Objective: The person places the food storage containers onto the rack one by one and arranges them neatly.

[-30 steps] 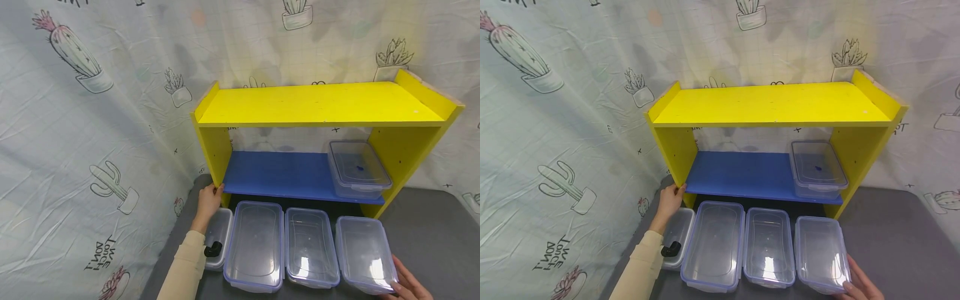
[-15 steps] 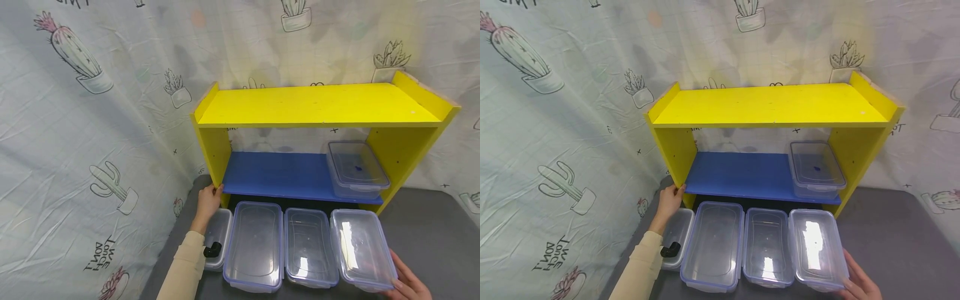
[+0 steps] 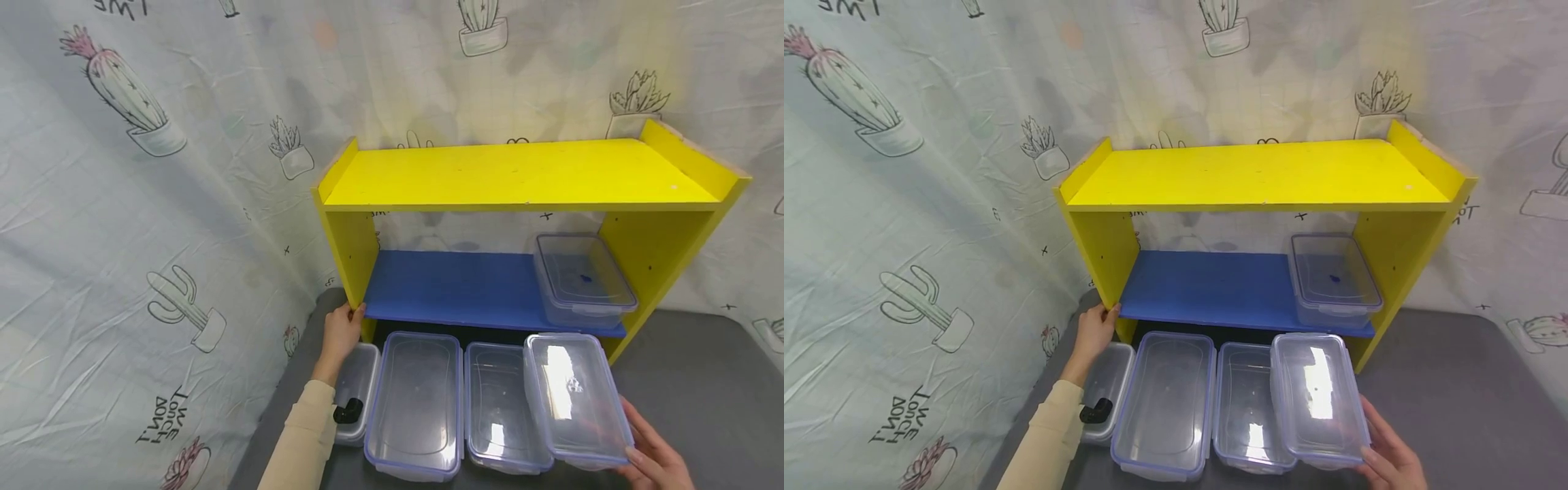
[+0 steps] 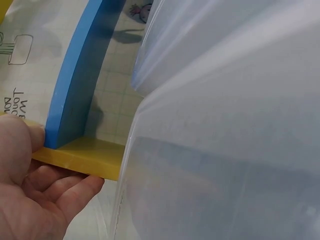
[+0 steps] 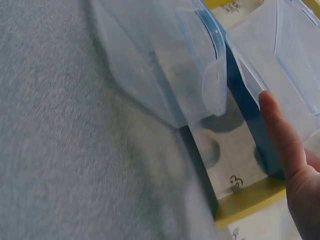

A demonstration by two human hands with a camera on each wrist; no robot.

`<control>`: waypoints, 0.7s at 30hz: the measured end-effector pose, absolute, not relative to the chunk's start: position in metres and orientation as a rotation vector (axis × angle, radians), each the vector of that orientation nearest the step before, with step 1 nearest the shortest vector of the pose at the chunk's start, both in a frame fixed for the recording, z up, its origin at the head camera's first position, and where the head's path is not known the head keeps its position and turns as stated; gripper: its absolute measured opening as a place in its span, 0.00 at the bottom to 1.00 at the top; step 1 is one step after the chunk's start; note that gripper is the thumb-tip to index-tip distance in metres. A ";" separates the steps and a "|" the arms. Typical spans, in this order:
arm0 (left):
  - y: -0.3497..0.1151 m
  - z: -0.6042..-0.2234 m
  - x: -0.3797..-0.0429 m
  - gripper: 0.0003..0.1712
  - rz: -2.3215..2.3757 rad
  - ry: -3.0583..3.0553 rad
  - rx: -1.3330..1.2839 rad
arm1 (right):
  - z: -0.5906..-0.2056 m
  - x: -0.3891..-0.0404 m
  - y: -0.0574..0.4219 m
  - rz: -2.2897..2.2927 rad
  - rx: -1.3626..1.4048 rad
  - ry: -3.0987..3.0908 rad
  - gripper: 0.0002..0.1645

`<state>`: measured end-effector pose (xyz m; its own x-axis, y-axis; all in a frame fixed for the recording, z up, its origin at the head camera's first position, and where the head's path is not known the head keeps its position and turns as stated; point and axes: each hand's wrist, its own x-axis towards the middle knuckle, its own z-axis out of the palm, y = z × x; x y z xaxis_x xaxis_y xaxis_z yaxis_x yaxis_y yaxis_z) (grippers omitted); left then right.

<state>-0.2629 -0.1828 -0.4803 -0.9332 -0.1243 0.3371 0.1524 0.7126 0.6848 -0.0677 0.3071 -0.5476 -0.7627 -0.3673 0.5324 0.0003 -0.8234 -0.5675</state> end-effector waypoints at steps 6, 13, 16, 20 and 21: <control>-0.183 -0.480 -0.263 0.18 -1.073 -2.566 -0.011 | -0.544 -0.075 0.291 -2.693 -1.053 0.962 0.40; -0.182 -0.482 -0.265 0.19 -1.065 -2.580 -0.007 | -0.536 -0.076 0.277 -2.703 -0.887 1.248 0.40; -0.182 -0.481 -0.265 0.19 -1.066 -2.570 -0.005 | -0.530 -0.076 0.270 -2.681 -0.760 1.404 0.38; -0.182 -0.481 -0.264 0.18 -1.062 -2.577 0.003 | -0.524 -0.080 0.261 -2.643 -0.783 1.468 0.37; -0.183 -0.481 -0.264 0.18 -1.060 -2.580 0.004 | -0.522 -0.081 0.259 -2.638 -0.786 1.478 0.37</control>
<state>-0.2644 -0.1826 -0.4809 -0.9386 -0.1337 0.3180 0.1284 0.7202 0.6818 -0.0808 0.2585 -0.5220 -0.8732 -0.2523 0.4169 -0.2238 -0.5524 -0.8030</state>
